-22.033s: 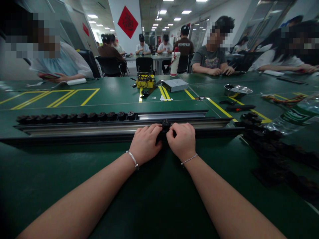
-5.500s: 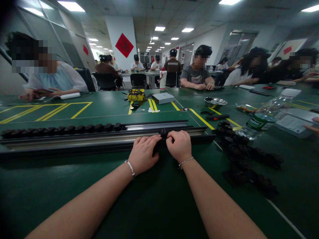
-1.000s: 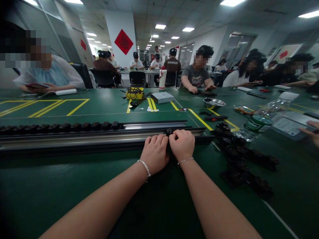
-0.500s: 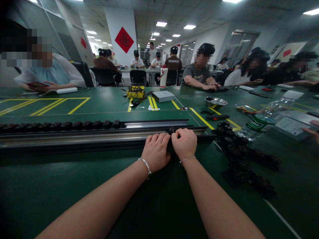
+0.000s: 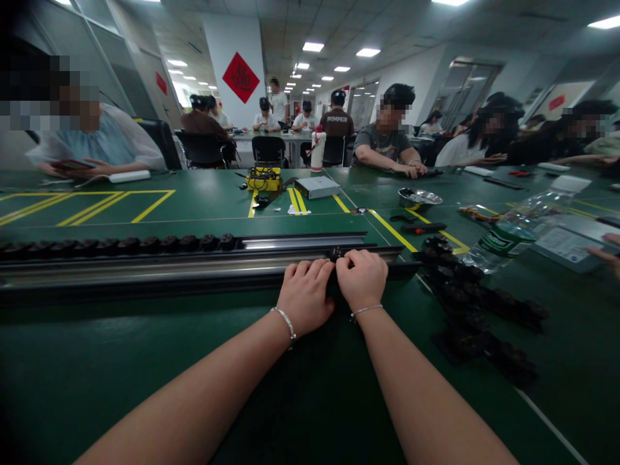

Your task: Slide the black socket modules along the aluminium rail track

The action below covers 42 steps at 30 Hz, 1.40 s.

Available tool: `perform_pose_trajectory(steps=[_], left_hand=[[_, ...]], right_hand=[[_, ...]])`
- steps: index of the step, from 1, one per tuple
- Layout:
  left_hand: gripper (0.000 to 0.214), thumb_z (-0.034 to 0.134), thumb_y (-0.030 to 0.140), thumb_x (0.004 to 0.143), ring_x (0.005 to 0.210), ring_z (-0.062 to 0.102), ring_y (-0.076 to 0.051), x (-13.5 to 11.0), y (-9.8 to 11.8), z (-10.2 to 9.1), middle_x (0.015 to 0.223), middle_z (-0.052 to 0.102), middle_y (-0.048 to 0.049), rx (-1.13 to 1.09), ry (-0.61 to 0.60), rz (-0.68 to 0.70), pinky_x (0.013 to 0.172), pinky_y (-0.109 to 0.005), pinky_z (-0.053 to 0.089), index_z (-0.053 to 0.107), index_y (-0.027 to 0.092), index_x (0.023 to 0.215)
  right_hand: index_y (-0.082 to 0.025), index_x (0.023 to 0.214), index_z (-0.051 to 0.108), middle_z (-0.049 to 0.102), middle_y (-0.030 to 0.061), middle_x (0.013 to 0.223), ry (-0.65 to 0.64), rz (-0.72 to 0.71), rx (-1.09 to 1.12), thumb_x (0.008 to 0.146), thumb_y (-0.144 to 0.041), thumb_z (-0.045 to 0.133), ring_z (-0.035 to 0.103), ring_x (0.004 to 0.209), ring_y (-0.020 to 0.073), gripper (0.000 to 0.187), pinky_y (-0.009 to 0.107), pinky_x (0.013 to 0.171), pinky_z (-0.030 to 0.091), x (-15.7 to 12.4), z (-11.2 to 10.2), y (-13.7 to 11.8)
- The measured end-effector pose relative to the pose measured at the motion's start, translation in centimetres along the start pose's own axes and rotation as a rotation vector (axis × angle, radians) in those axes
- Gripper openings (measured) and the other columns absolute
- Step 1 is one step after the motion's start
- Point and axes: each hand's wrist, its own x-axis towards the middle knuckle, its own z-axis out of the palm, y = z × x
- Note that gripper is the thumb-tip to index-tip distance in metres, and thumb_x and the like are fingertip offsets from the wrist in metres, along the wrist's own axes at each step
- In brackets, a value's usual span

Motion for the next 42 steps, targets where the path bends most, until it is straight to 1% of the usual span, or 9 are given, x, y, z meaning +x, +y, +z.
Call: perform_pose_trajectory(steps=[3, 8, 16, 22, 29, 34, 38, 42], left_hand=[[0.052, 0.052, 0.033, 0.071, 0.104, 0.041, -0.022, 0.0, 0.1, 0.0, 0.128, 0.045, -0.0018, 0.01, -0.013, -0.008, 0.089, -0.04, 0.031, 0.038, 0.025, 0.12], [0.053, 0.052, 0.033, 0.069, 0.103, 0.041, -0.023, 0.0, 0.2, 0.0, 0.129, 0.045, -0.0006, -0.001, -0.001, -0.008, 0.088, -0.041, 0.031, 0.038, 0.025, 0.12], [0.054, 0.053, 0.033, 0.069, 0.102, 0.041, -0.023, 0.0, 0.2, 0.0, 0.129, 0.045, -0.0005, 0.005, 0.004, -0.008, 0.087, -0.041, 0.031, 0.038, 0.025, 0.121], [0.054, 0.053, 0.033, 0.07, 0.103, 0.041, -0.023, 0.1, 0.2, -0.1, 0.13, 0.044, -0.0008, 0.029, -0.022, -0.011, 0.087, -0.041, 0.032, 0.037, 0.026, 0.121], [0.054, 0.051, 0.031, 0.07, 0.102, 0.041, -0.024, 0.0, 0.4, 0.3, 0.128, 0.046, -0.0007, 0.006, 0.031, -0.012, 0.09, -0.043, 0.031, 0.037, 0.024, 0.121], [0.044, 0.046, 0.029, 0.074, 0.106, 0.04, -0.023, 0.2, 1.1, 0.7, 0.121, 0.049, -0.0053, 0.034, 0.052, -0.015, 0.101, -0.045, 0.02, 0.04, 0.02, 0.117], [0.033, 0.04, 0.026, 0.079, 0.102, 0.044, -0.023, 0.5, 1.8, 0.9, 0.112, 0.051, -0.0069, 0.08, 0.048, -0.042, 0.099, -0.048, 0.022, 0.043, 0.019, 0.112], [0.029, 0.042, 0.027, 0.079, 0.096, 0.045, -0.024, 0.9, 2.5, 0.9, 0.104, 0.05, -0.0071, 0.112, 0.033, -0.087, 0.096, -0.052, 0.023, 0.046, 0.02, 0.106]], right_hand=[[-0.019, 0.06, 0.06, 0.059, 0.0034, 0.063, 0.003, 0.027, -0.028, 0.069, -0.021, 0.042, 0.045, 0.064, 0.0166, 0.021, 0.033, 0.072, 0.031, 0.0, 0.0, 0.0], [-0.021, 0.06, 0.06, 0.059, 0.002, 0.065, 0.021, 0.077, -0.039, 0.07, -0.023, 0.041, 0.045, 0.066, 0.0171, 0.022, 0.039, 0.082, 0.027, -0.1, 0.0, -0.1], [-0.02, 0.061, 0.061, 0.06, 0.0032, 0.066, -0.018, 0.091, -0.031, 0.07, -0.024, 0.04, 0.045, 0.066, 0.0175, 0.023, 0.039, 0.081, 0.028, 0.0, -0.2, -0.2], [-0.02, 0.059, 0.06, 0.059, 0.0029, 0.064, 0.009, 0.083, -0.028, 0.071, -0.024, 0.04, 0.045, 0.065, 0.0173, 0.024, 0.038, 0.08, 0.028, 0.0, -0.1, -0.2], [-0.02, 0.06, 0.06, 0.062, 0.0027, 0.069, -0.023, 0.115, 0.034, 0.071, -0.024, 0.04, 0.049, 0.069, 0.017, 0.023, 0.038, 0.086, 0.027, 0.0, -0.1, -0.2], [-0.021, 0.061, 0.06, 0.064, 0.0014, 0.072, -0.084, 0.126, 0.084, 0.071, -0.025, 0.04, 0.052, 0.073, 0.017, 0.023, 0.039, 0.09, 0.023, 0.1, -0.3, -0.1], [-0.022, 0.064, 0.062, 0.066, 0.0015, 0.075, -0.119, 0.136, 0.14, 0.072, -0.025, 0.041, 0.054, 0.077, 0.0169, 0.023, 0.037, 0.09, 0.023, 0.0, -0.5, 0.2], [-0.021, 0.064, 0.063, 0.067, 0.0011, 0.076, -0.123, 0.147, 0.191, 0.073, -0.024, 0.041, 0.056, 0.078, 0.0162, 0.024, 0.035, 0.088, 0.025, -0.2, -0.5, 0.4]])
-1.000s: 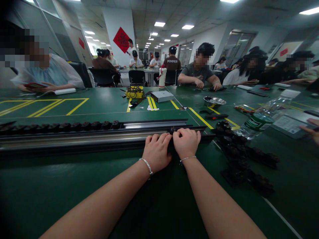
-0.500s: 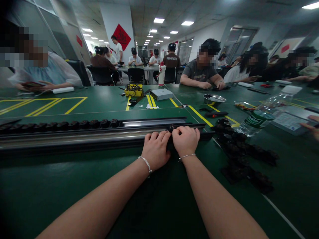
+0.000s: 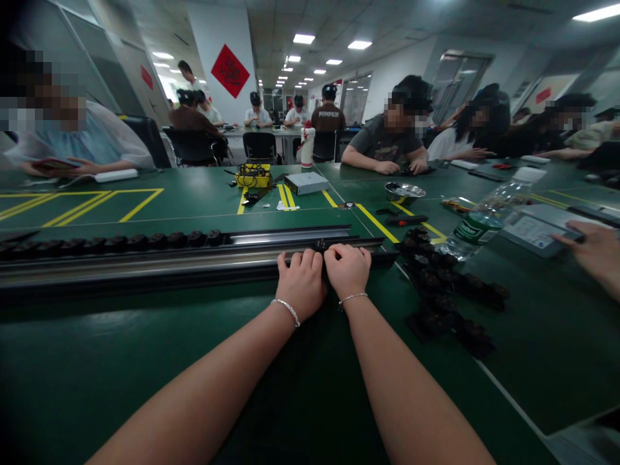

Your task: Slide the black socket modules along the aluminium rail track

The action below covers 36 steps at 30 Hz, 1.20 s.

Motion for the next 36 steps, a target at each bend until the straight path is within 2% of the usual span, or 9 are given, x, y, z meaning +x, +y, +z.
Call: perform_pose_trajectory(steps=[5, 10, 18, 28, 36], left_hand=[[0.026, 0.047, 0.028, 0.075, 0.094, 0.044, -0.024, 0.2, 0.4, 0.1, 0.101, 0.05, -0.0063, 0.017, 0.025, -0.044, 0.095, -0.052, 0.023, 0.047, 0.021, 0.1], [0.029, 0.05, 0.028, 0.072, 0.095, 0.045, -0.024, 0.1, 0.0, 0.2, 0.1, 0.051, -0.0057, -0.009, 0.043, -0.03, 0.096, -0.048, 0.025, 0.047, 0.021, 0.1], [0.032, 0.05, 0.03, 0.073, 0.098, 0.045, -0.023, 0.1, -0.3, 0.3, 0.104, 0.052, -0.0053, -0.038, 0.048, -0.034, 0.098, -0.046, 0.023, 0.045, 0.021, 0.103], [0.037, 0.05, 0.031, 0.072, 0.099, 0.045, -0.023, 0.1, 0.0, 0.3, 0.106, 0.053, -0.0041, -0.058, 0.064, -0.039, 0.098, -0.047, 0.021, 0.045, 0.022, 0.107], [0.038, 0.051, 0.031, 0.072, 0.099, 0.045, -0.024, 0.2, 0.0, 0.0, 0.109, 0.054, -0.0027, -0.057, 0.026, -0.037, 0.097, -0.048, 0.023, 0.045, 0.025, 0.109]], right_hand=[[-0.022, 0.062, 0.062, 0.067, 0.0002, 0.077, -0.017, -0.012, 0.015, 0.076, -0.025, 0.038, 0.056, 0.079, 0.0162, 0.028, 0.036, 0.091, 0.023, 0.0, -0.3, 0.3], [-0.025, 0.073, 0.064, 0.067, -0.0017, 0.084, -0.132, -0.155, 0.033, 0.077, -0.026, 0.041, 0.056, 0.085, 0.016, 0.023, 0.033, 0.088, 0.025, -0.2, -1.2, 1.1], [-0.023, 0.079, 0.062, 0.066, -0.0004, 0.081, -0.099, -0.261, -0.093, 0.081, -0.028, 0.04, 0.055, 0.077, 0.0166, 0.022, 0.031, 0.08, 0.027, -0.3, -1.2, 1.3], [-0.022, 0.076, 0.06, 0.064, 0.0005, 0.073, -0.098, -0.27, -0.118, 0.081, -0.027, 0.038, 0.053, 0.071, 0.0163, 0.023, 0.031, 0.076, 0.029, 0.0, -1.2, 1.4], [-0.021, 0.072, 0.058, 0.064, 0.0026, 0.074, -0.107, -0.262, -0.122, 0.08, -0.026, 0.037, 0.054, 0.071, 0.0173, 0.023, 0.03, 0.074, 0.032, 0.2, -1.3, 1.8]])
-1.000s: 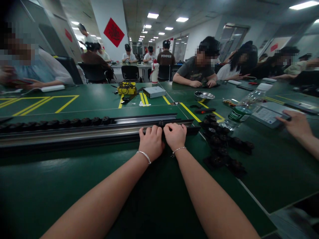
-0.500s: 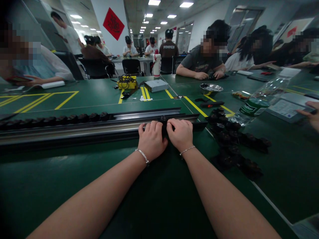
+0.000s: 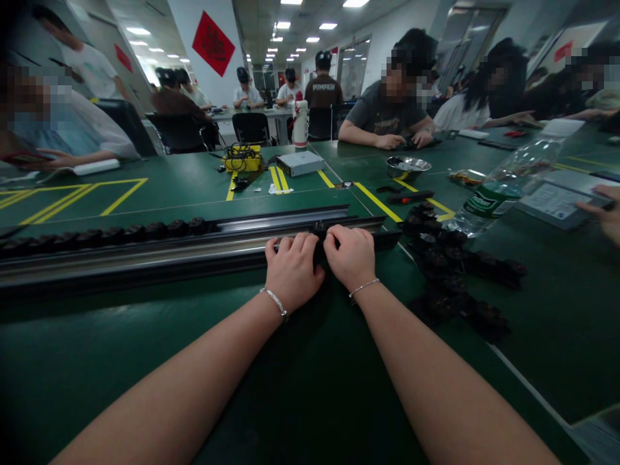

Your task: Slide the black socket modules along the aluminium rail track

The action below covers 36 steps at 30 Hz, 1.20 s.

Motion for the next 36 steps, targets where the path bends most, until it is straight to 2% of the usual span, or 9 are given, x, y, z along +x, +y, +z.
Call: perform_pose_trajectory(steps=[3, 8, 26, 32, 36], left_hand=[[0.041, 0.051, 0.031, 0.072, 0.099, 0.044, -0.024, 0.0, 0.0, -0.1, 0.112, 0.054, -0.002, -0.001, -0.001, 0.005, 0.097, -0.049, 0.022, 0.044, 0.026, 0.112], [0.043, 0.05, 0.032, 0.072, 0.099, 0.044, -0.024, 0.0, 0.0, -0.2, 0.117, 0.053, -0.0004, -0.012, -0.011, 0.009, 0.097, -0.049, 0.021, 0.043, 0.027, 0.114], [0.045, 0.05, 0.031, 0.074, 0.102, 0.044, -0.025, 0.0, -0.2, -0.1, 0.123, 0.049, -0.0028, -0.006, -0.022, 0.031, 0.094, -0.05, 0.025, 0.041, 0.028, 0.118], [0.05, 0.049, 0.029, 0.073, 0.111, 0.04, -0.023, -0.2, 0.0, 0.4, 0.124, 0.047, -0.0078, -0.014, -0.01, 0.14, 0.1, -0.042, 0.023, 0.038, 0.018, 0.122], [0.054, 0.05, 0.03, 0.072, 0.111, 0.039, -0.023, 0.0, -0.1, 0.8, 0.127, 0.045, -0.0071, -0.044, -0.018, 0.166, 0.097, -0.038, 0.027, 0.037, 0.018, 0.123]], right_hand=[[-0.021, 0.071, 0.058, 0.065, 0.0023, 0.075, 0.026, 0.026, 0.003, 0.08, -0.027, 0.038, 0.053, 0.073, 0.0176, 0.023, 0.034, 0.083, 0.031, 0.0, 0.1, 0.1], [-0.023, 0.073, 0.059, 0.065, 0.0003, 0.077, 0.057, 0.086, 0.005, 0.08, -0.029, 0.038, 0.053, 0.076, 0.0185, 0.023, 0.047, 0.096, 0.017, -0.2, 0.2, 0.1], [-0.022, 0.073, 0.06, 0.063, 0.0014, 0.073, 0.058, 0.131, -0.018, 0.079, -0.03, 0.039, 0.053, 0.076, 0.0193, 0.023, 0.052, 0.096, 0.016, -0.3, 0.0, -0.1], [-0.022, 0.073, 0.06, 0.063, 0.001, 0.072, 0.045, 0.132, -0.027, 0.079, -0.029, 0.039, 0.052, 0.076, 0.0189, 0.023, 0.053, 0.096, 0.016, -0.3, -0.2, -0.2], [-0.022, 0.071, 0.059, 0.062, 0.0013, 0.07, 0.07, 0.138, -0.025, 0.078, -0.029, 0.039, 0.052, 0.074, 0.0188, 0.022, 0.051, 0.096, 0.018, -0.2, 0.0, 0.1]])
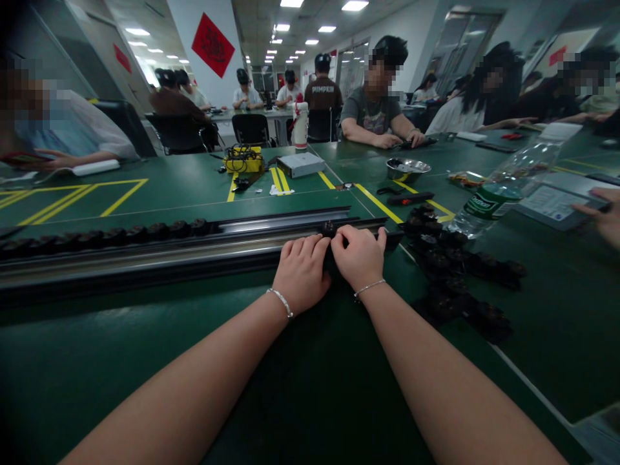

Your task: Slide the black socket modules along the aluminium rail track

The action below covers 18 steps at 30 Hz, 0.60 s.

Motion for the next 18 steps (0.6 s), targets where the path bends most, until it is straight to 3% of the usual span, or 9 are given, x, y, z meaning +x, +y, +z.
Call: perform_pose_trajectory(steps=[18], left_hand=[[0.055, 0.051, 0.029, 0.072, 0.111, 0.04, -0.021, 0.11, -0.19, -0.11, 0.129, 0.045, -0.0042, -0.02, -0.006, -0.007, 0.096, -0.037, 0.028, 0.037, 0.02, 0.124]], right_hand=[[-0.022, 0.072, 0.059, 0.062, 0.0015, 0.07, 0.0, 0.009, -0.021, 0.079, -0.029, 0.038, 0.053, 0.074, 0.0185, 0.023, 0.048, 0.096, 0.019, 0.06, 0.15, 0.25]])
